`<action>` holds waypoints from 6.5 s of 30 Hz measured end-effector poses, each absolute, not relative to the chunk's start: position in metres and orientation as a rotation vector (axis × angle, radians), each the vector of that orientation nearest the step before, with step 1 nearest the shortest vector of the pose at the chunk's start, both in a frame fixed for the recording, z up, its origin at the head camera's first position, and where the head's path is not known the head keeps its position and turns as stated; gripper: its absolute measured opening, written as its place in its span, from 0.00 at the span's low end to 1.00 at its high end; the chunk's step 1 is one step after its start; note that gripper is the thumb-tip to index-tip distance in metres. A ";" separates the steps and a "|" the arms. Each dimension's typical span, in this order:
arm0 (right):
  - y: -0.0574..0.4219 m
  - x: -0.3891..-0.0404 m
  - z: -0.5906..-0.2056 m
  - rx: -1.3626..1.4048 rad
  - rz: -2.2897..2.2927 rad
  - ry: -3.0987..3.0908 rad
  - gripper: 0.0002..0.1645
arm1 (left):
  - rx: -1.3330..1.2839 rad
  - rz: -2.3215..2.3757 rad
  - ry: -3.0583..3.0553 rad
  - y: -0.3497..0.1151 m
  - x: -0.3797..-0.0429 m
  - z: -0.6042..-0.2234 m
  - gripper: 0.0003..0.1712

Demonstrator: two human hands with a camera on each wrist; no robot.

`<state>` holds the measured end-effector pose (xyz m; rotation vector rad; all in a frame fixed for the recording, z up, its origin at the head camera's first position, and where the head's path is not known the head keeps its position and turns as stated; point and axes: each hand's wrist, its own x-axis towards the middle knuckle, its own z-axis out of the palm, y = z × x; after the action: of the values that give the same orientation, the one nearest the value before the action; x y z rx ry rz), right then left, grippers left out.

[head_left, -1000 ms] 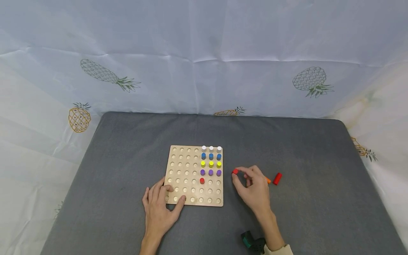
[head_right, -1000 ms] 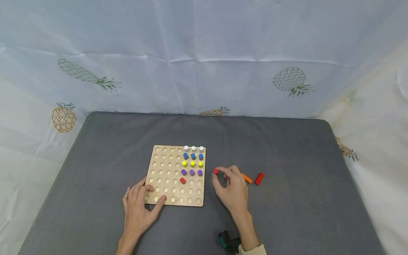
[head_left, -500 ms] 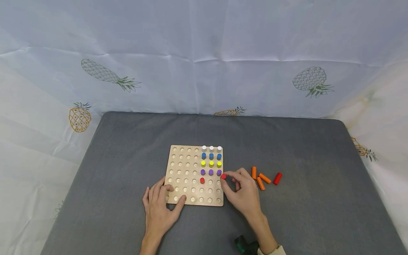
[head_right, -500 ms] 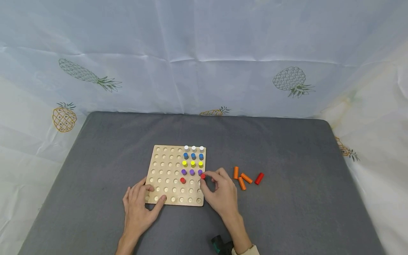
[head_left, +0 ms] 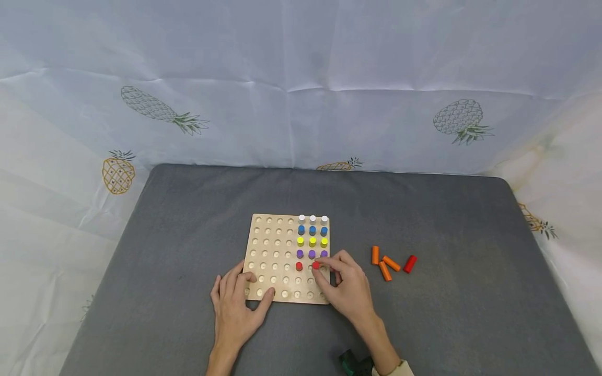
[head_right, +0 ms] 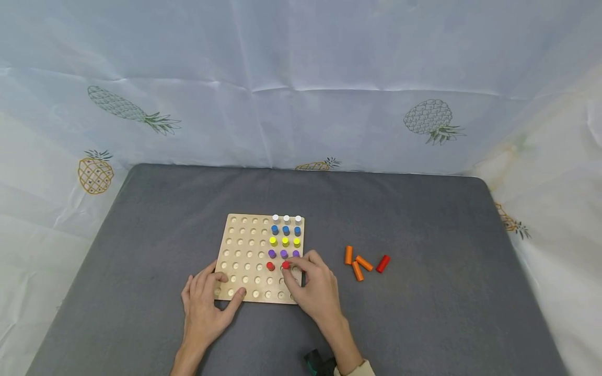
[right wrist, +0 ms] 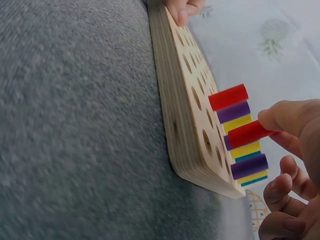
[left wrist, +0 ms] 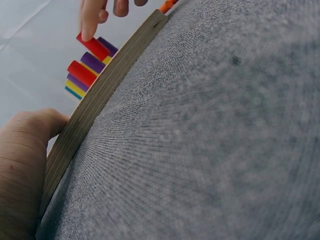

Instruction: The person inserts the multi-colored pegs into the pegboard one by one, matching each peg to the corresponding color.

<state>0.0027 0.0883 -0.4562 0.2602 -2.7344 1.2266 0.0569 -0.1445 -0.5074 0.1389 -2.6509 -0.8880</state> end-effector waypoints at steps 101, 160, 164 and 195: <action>0.218 0.001 -0.482 -0.651 0.870 -2.532 0.16 | 0.139 -0.877 -2.646 -0.144 0.056 -0.509 0.22; 0.169 -0.001 -0.465 -0.037 1.328 -2.349 0.11 | 0.127 -0.885 -2.634 -0.144 0.056 -0.510 0.22; 0.158 -0.001 -0.465 0.007 1.345 -2.347 0.12 | 0.129 -0.889 -2.632 -0.144 0.056 -0.510 0.22; 0.111 0.004 -0.465 0.289 1.418 -2.592 0.14 | 0.140 -0.881 -2.649 -0.145 0.056 -0.509 0.22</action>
<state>0.0042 0.1112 -0.4652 0.2887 -2.5916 1.4183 0.0558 -0.1446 -0.5094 0.1397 -2.6489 -0.8811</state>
